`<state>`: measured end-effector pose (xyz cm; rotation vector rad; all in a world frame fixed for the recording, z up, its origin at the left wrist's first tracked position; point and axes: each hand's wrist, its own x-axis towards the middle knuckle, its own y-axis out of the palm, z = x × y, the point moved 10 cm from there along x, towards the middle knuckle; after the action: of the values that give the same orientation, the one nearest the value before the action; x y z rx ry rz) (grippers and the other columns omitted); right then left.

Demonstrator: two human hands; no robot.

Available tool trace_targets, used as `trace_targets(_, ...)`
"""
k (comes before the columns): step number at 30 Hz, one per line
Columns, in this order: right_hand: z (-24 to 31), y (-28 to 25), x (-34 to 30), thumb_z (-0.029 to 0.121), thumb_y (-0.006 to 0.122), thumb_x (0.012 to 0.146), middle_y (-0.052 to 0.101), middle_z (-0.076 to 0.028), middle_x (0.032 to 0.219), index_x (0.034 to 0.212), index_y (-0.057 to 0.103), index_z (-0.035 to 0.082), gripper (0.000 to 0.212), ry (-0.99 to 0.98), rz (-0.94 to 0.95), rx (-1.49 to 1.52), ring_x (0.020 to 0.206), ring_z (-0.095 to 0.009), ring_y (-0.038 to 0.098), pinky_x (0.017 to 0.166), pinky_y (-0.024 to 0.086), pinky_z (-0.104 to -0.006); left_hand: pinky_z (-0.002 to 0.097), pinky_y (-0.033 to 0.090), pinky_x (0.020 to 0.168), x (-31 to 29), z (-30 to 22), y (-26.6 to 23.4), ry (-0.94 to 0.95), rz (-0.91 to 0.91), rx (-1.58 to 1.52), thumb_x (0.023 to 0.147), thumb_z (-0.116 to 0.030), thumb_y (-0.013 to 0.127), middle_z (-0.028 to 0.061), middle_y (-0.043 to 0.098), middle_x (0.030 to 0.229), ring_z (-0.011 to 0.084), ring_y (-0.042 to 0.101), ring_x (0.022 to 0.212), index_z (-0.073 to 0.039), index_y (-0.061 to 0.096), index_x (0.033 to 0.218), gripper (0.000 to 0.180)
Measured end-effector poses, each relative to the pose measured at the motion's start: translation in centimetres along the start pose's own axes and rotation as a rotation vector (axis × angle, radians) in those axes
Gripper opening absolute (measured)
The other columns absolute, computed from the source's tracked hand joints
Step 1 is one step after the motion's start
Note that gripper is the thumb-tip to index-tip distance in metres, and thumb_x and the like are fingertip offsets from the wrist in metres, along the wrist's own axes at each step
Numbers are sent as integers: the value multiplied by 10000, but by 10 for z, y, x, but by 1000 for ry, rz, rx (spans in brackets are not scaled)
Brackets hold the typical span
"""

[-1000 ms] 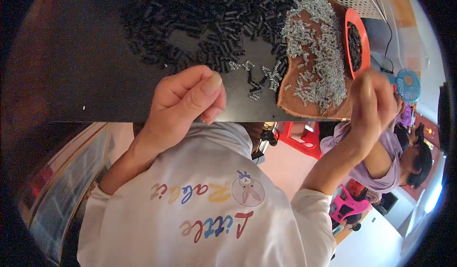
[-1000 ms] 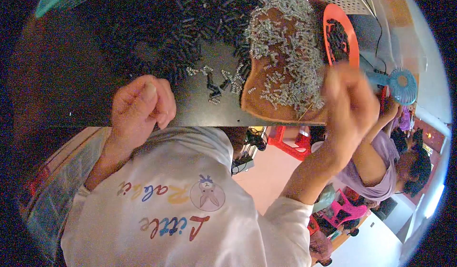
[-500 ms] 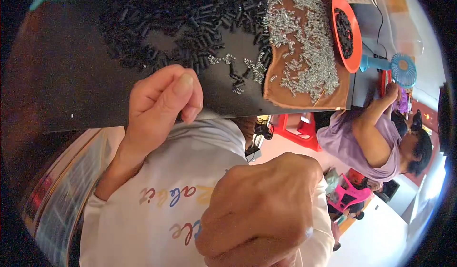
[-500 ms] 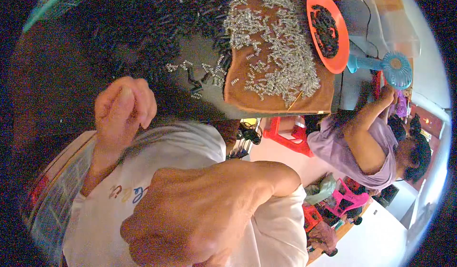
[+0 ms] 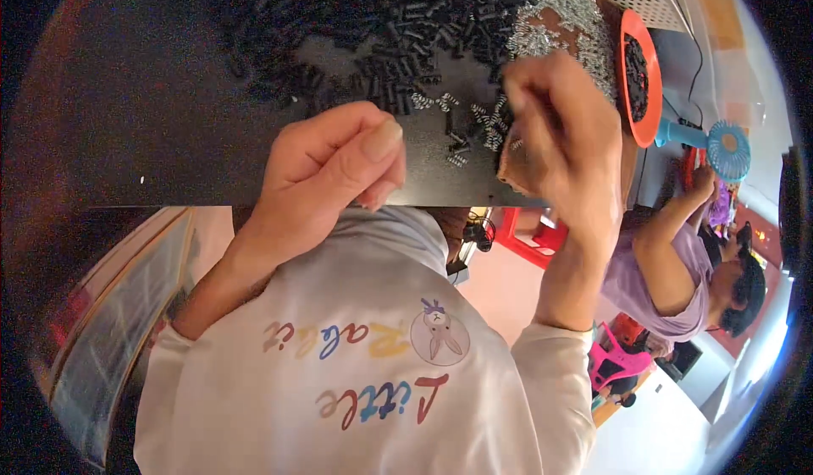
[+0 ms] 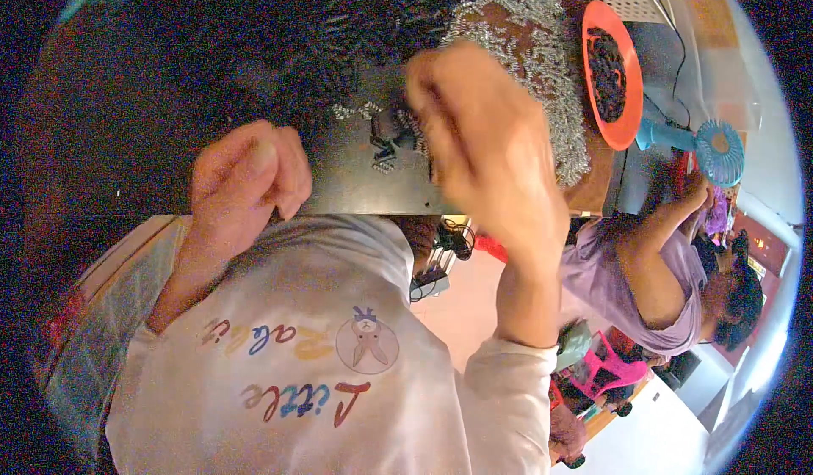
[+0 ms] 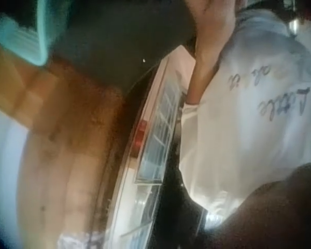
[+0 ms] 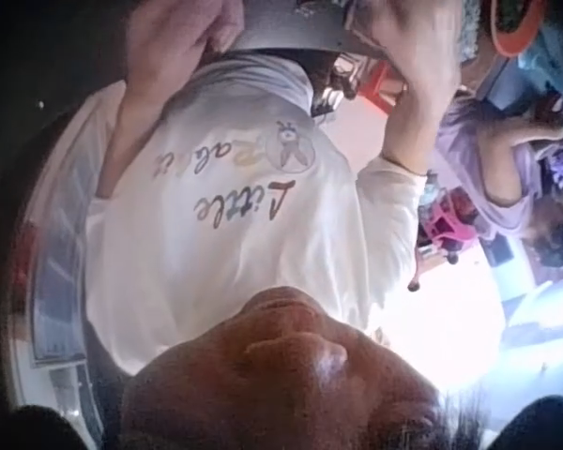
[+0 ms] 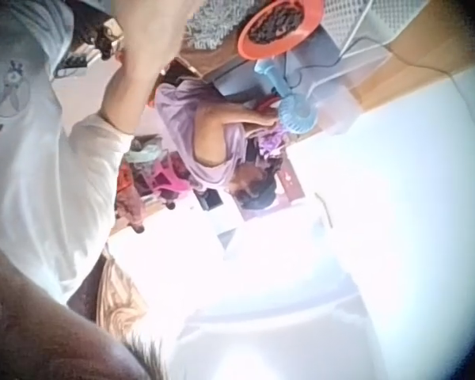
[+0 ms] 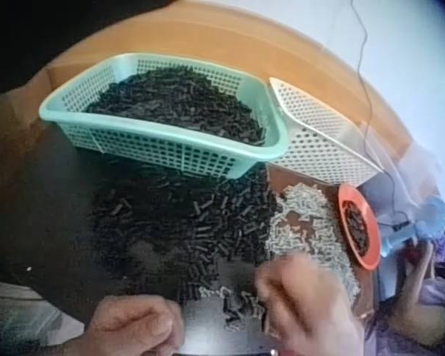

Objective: The person assembles small black metal fasteners by hand, joining multiple metal and plastic components together.

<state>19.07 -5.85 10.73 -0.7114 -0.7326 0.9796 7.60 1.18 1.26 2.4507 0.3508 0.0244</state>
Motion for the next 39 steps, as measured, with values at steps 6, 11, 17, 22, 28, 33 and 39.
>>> trace_targets(6,-36,17,19,4,588,756,517,-138,873,979,576,61,230,-21,57,-241,776,-348,572,640,472,-423,198,362,522,4,3,0,32,30,8,970,-232,460,-5,499,668,47,422,572,-21,535,788,289)
trace_targets(11,-21,41,31,128,619,779,504,-123,801,848,539,52,131,-148,96,-342,690,-321,572,575,474,-409,256,356,494,9,5,-2,25,36,121,968,-294,422,64,474,625,126,428,529,-26,471,737,357)
trace_targets(17,-26,53,33,166,604,780,513,-134,800,818,520,39,158,-83,177,-407,703,-340,574,584,478,-424,187,330,503,9,9,-5,11,18,18,967,-251,467,-15,474,634,37,408,561,-22,546,784,304)
trace_targets(22,-39,49,24,165,605,771,519,-129,807,825,513,38,165,-34,168,-372,703,-344,577,580,476,-434,194,334,503,14,11,-2,35,46,82,967,-256,467,-17,474,627,42,412,556,-15,545,779,315)
trace_targets(28,-25,52,25,158,616,763,523,-124,816,852,534,45,165,-89,204,-495,703,-333,584,571,485,-427,242,351,484,10,6,0,50,53,215,978,-269,401,50,469,622,99,419,521,-25,468,718,363)
trace_targets(33,-16,48,24,118,632,756,528,-123,788,854,557,34,149,-157,136,-403,678,-329,577,559,476,-409,237,353,491,6,1,1,34,35,180,977,-265,406,38,471,623,92,422,531,-26,485,730,352)
trace_targets(39,-5,30,13,14,707,688,513,-66,687,805,592,-10,166,-97,-4,300,540,-158,466,492,373,-279,234,376,514,5,4,-4,-10,6,133,974,-237,420,26,494,645,88,444,556,-33,498,767,301)
